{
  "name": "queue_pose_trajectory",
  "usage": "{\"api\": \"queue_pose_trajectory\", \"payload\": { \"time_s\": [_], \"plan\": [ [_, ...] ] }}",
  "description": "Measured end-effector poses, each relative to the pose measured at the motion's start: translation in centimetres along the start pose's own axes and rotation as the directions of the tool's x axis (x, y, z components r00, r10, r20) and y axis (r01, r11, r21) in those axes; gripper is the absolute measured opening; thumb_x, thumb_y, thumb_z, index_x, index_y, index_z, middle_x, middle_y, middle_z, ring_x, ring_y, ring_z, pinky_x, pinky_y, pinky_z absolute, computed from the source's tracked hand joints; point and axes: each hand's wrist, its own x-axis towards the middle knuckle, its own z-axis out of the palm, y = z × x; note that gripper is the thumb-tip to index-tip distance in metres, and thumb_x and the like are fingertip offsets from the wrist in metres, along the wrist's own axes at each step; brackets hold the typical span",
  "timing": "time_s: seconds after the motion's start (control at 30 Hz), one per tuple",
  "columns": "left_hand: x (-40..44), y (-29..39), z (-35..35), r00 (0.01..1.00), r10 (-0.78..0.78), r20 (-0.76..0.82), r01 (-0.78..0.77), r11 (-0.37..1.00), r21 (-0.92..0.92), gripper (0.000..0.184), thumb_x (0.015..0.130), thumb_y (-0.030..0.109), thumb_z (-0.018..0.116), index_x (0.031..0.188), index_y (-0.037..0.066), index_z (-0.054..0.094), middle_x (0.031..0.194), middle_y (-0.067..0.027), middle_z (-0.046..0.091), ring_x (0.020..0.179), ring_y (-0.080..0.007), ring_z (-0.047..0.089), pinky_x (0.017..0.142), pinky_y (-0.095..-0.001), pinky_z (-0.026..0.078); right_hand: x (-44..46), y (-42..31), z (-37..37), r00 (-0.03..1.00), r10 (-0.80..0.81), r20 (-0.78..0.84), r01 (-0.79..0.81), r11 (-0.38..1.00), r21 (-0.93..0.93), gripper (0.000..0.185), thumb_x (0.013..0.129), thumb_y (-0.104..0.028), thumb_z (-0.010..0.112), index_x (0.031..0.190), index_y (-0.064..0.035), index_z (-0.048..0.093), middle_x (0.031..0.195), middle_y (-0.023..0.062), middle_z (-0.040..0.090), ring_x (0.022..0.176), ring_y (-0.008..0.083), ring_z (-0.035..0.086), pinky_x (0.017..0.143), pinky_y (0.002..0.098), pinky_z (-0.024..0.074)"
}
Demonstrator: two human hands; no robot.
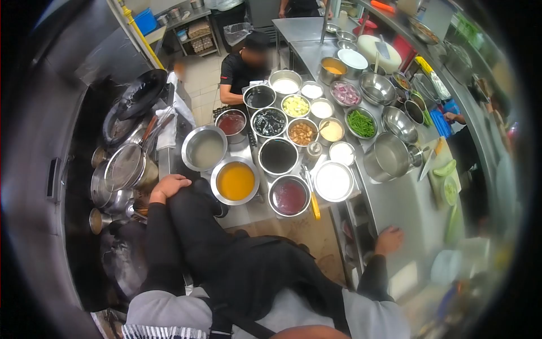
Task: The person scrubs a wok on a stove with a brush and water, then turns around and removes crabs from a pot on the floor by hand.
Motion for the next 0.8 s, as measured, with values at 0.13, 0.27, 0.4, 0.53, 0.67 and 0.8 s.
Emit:
{"api": "queue_pose_trajectory", "payload": {
  "time_s": [0.13,0.27,0.4,0.53,0.67,0.8],
  "plan": [
    [5.2,-3.9,0.1,0.979,0.024,0.203,-0.018,0.999,-0.032,0.058,0.088,0.048,0.073,0.124,0.002,0.075,0.119,-0.0151,0.076,0.11,-0.0283,0.07,0.1,-0.0349,0.05,0.0,0.2,1.2,1.0,0.019,-0.018,-0.019,1.0,-0.001,0.048,0.103,-0.045,0.055,0.137,-0.0119,0.059,0.145,0.012,0.059,0.132,0.0338,0.056,0.105,0.0519,0.0462],
    [8.9,-6.7,0.8,0.957,-0.082,0.278,0.085,0.996,0.0,0.062,0.089,0.051,0.074,0.124,0.0,0.074,0.12,-0.0128,0.076,0.112,-0.024,0.069,0.099,-0.0349,0.05,-0.1,0.0,0.9,0.999,0.045,0.027,-0.045,0.999,0.03,0.047,0.102,-0.044,0.056,0.138,-0.0131,0.058,0.15,0.0109,0.055,0.139,0.0323,0.051,0.112,0.0529,0.0394],
    [9.6,-7.5,0.4,0.97,-0.118,0.213,0.099,0.99,0.099,0.063,0.087,0.05,0.077,0.123,-0.002,0.074,0.122,-0.0142,0.076,0.109,-0.0244,0.071,0.1,-0.0353,0.051,-0.2,-0.4,0.6,0.996,0.086,0.013,-0.087,0.996,0.017,0.047,0.101,-0.043,0.057,0.138,-0.0128,0.058,0.151,0.0115,0.055,0.139,0.0327,0.05,0.115,0.0546,0.0355],
    [6.0,-4.6,0.7,0.991,-0.056,0.12,0.042,0.992,0.117,0.057,0.093,0.04,0.076,0.132,-0.001,0.07,0.122,-0.0186,0.075,0.112,-0.0264,0.071,0.098,-0.039,0.053,-0.3,-0.3,1.1,0.996,0.087,-0.012,-0.087,0.996,0.038,0.048,0.1,-0.041,0.058,0.138,-0.0118,0.058,0.151,0.0131,0.055,0.14,0.0337,0.05,0.116,0.0566,0.0339],
    [-4.6,9.1,3.8,0.908,0.419,-0.012,-0.408,0.875,-0.262,0.047,0.094,0.02,0.076,0.135,-0.001,0.067,0.112,-0.0191,0.077,0.099,-0.0204,0.073,0.087,-0.0325,0.055,-0.5,-0.5,0.5,0.997,0.056,-0.054,-0.055,0.998,0.015,0.047,0.101,-0.041,0.058,0.137,-0.0112,0.058,0.151,0.0138,0.054,0.14,0.0343,0.049,0.116,0.0571,0.0341],
    [-13.4,22.4,4.0,0.65,0.752,-0.113,-0.739,0.591,-0.323,0.025,0.096,0.01,0.071,0.119,0.0,0.075,0.106,-0.0123,0.078,0.096,-0.018,0.073,0.085,-0.0309,0.056,-0.1,-0.5,0.9,0.998,0.065,0.011,-0.066,0.993,0.095,0.048,0.102,-0.044,0.056,0.135,-0.0101,0.059,0.149,0.0136,0.056,0.14,0.0342,0.049,0.114,0.0562,0.037]
  ]
}}
